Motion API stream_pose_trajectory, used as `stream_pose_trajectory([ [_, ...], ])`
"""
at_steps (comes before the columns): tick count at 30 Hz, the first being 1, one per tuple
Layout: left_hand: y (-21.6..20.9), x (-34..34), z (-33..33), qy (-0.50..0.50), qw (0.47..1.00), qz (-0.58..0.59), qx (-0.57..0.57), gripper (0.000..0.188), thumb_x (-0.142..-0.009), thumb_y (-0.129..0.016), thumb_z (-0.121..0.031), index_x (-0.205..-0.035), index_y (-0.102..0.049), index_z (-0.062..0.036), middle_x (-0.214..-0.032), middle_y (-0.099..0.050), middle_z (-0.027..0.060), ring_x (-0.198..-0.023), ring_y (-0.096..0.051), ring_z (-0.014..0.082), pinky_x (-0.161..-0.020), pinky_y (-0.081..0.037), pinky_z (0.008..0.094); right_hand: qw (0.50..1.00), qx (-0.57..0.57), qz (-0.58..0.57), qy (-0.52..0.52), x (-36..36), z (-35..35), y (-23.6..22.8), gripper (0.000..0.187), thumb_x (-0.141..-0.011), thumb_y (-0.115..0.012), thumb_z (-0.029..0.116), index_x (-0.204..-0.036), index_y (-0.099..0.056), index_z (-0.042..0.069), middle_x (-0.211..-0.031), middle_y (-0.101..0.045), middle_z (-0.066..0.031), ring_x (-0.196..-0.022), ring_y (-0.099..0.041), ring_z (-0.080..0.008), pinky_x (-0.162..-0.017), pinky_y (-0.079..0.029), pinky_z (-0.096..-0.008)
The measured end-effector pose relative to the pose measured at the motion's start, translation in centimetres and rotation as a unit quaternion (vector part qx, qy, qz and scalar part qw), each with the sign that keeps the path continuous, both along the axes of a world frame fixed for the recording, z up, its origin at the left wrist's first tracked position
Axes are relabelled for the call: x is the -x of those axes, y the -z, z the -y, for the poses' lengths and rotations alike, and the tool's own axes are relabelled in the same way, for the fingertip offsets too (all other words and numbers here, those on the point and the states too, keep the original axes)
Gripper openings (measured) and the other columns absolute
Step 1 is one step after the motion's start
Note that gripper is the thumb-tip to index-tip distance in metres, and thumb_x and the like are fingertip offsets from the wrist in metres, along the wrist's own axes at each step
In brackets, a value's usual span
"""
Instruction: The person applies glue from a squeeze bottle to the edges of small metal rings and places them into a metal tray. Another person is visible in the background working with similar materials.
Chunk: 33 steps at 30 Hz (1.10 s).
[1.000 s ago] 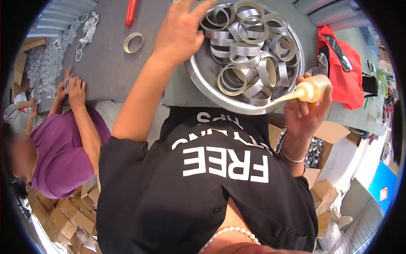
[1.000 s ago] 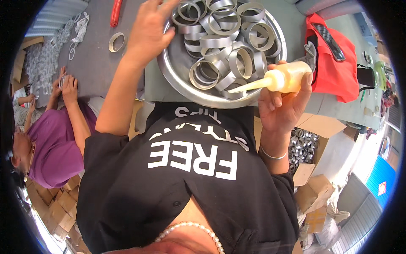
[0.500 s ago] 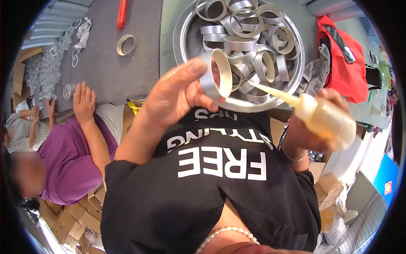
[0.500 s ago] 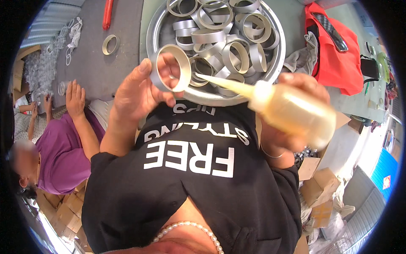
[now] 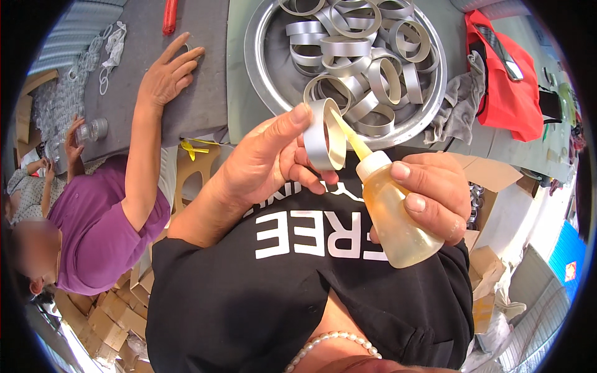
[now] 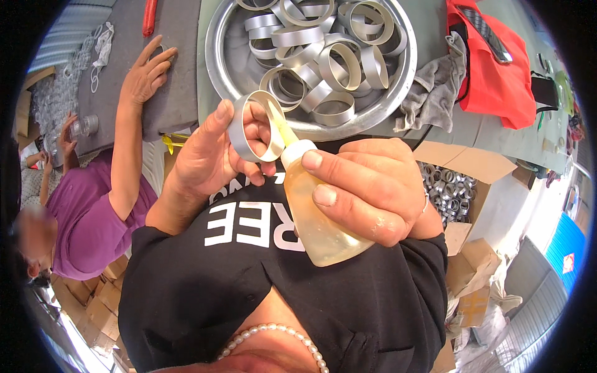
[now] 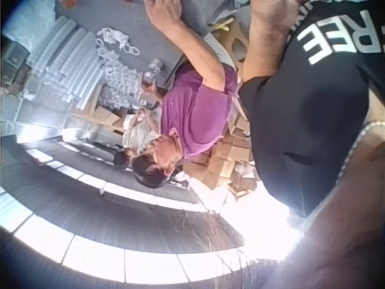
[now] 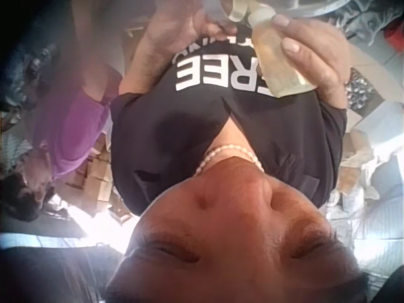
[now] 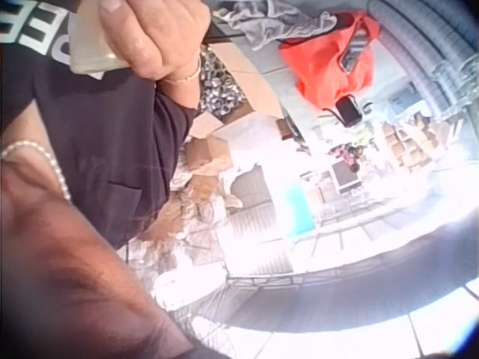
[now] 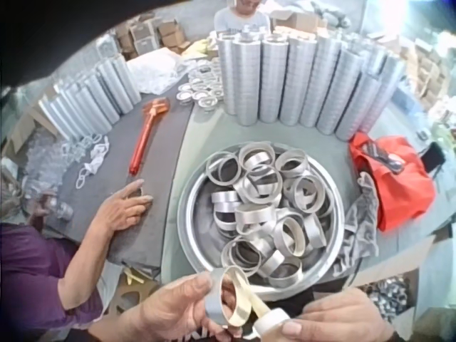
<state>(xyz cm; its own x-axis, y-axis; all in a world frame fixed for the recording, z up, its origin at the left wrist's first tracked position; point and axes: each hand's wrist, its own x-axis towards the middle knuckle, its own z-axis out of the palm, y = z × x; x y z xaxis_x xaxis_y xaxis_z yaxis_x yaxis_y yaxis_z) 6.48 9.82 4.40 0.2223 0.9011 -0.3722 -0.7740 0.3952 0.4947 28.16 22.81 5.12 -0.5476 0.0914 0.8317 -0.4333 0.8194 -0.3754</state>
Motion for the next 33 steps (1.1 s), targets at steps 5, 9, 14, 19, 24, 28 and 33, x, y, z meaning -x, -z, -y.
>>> stream_pose_trajectory([
  [5, -0.3, -0.7, -0.1, -0.063, 0.98, -0.18, -0.054, 0.059, -0.087, -0.07, -0.028, -0.131, -0.045, 0.0023, -0.113, -0.06, 0.0136, -0.102, -0.064, 0.0216, -0.075, -0.062, 0.0353, 0.995, 0.086, 0.05, -0.023, -0.8, 0.4, -1.0, 0.05, -0.075, -0.074, 0.002, -0.119, -0.05, -0.002, -0.11, -0.062, -0.0312, -0.059, -0.065, -0.0273, -0.046, -0.054, -0.0326],
  [9, -0.6, -1.1, 0.4, -0.114, 0.958, -0.236, -0.119, 0.067, -0.073, -0.082, 0.0, -0.131, -0.05, -0.0026, -0.117, -0.059, 0.0104, -0.104, -0.062, 0.0169, -0.08, -0.059, 0.0316, 0.964, 0.231, 0.123, -0.04, -2.1, 1.2, -2.6, 0.052, -0.077, -0.076, 0.007, -0.122, -0.051, 0.0, -0.11, -0.062, -0.0306, -0.064, -0.068, -0.0294, -0.049, -0.056, -0.0329],
  [14, -0.7, -0.5, -0.1, -0.095, 0.875, -0.41, -0.24, 0.076, -0.061, -0.086, 0.001, -0.13, -0.055, -0.0041, -0.123, -0.055, 0.0095, -0.116, -0.056, 0.0197, -0.089, -0.058, 0.0329, 0.962, 0.259, 0.057, 0.059, -1.2, 1.2, -1.8, 0.053, -0.082, -0.077, 0.026, -0.119, -0.05, 0.0, -0.102, -0.063, -0.0253, -0.081, -0.069, -0.0292, -0.062, -0.058, -0.034],
  [19, -1.0, 0.1, 0.0, -0.086, 0.785, -0.518, -0.328, 0.067, -0.06, -0.084, 0.005, -0.122, -0.06, -0.0029, -0.127, -0.053, 0.0129, -0.117, -0.058, 0.0221, -0.091, -0.057, 0.032, 0.917, 0.388, 0.039, 0.085, -1.3, 0.0, -0.3, 0.063, -0.081, -0.073, 0.042, -0.114, -0.049, -0.006, -0.095, -0.064, -0.021, -0.087, -0.068, -0.0294, -0.068, -0.057, -0.0346],
  [24, -0.7, -0.6, -0.6, -0.139, 0.677, -0.597, -0.409, 0.047, -0.06, -0.082, 0.008, -0.104, -0.071, -0.0074, -0.115, -0.063, 0.0129, -0.107, -0.064, 0.0277, -0.087, -0.055, 0.036, 0.808, 0.575, 0.047, 0.119, -0.5, -0.1, -0.4, 0.06, -0.084, -0.064, 0.044, -0.113, -0.051, -0.007, -0.095, -0.063, -0.0218, -0.077, -0.066, -0.0273, -0.056, -0.053, -0.0298],
  [28, 0.0, -0.6, -0.8, -0.15, 0.63, -0.607, -0.461, 0.044, -0.06, -0.079, 0.01, -0.1, -0.073, -0.0079, -0.116, -0.063, 0.0134, -0.106, -0.064, 0.028, -0.088, -0.054, 0.0362, 0.701, 0.71, 0.071, -0.023, -0.7, -1.6, 0.5, 0.055, -0.093, -0.053, 0.043, -0.116, -0.051, -0.007, -0.102, -0.061, -0.0225, -0.069, -0.062, -0.0196, -0.052, -0.051, -0.0242],
  [33, -0.3, 0.4, -0.1, -0.149, 0.661, -0.608, -0.414, 0.053, -0.058, -0.08, 0.005, -0.11, -0.069, -0.0058, -0.119, -0.058, 0.0176, -0.107, -0.062, 0.0291, -0.088, -0.053, 0.0374, 0.487, 0.857, -0.032, -0.164, 0.4, -2.0, 2.2, 0.061, -0.098, -0.049, 0.052, -0.12, -0.056, -0.005, -0.104, -0.068, -0.0231, -0.042, -0.048, -0.0066, -0.036, -0.04, -0.018],
])
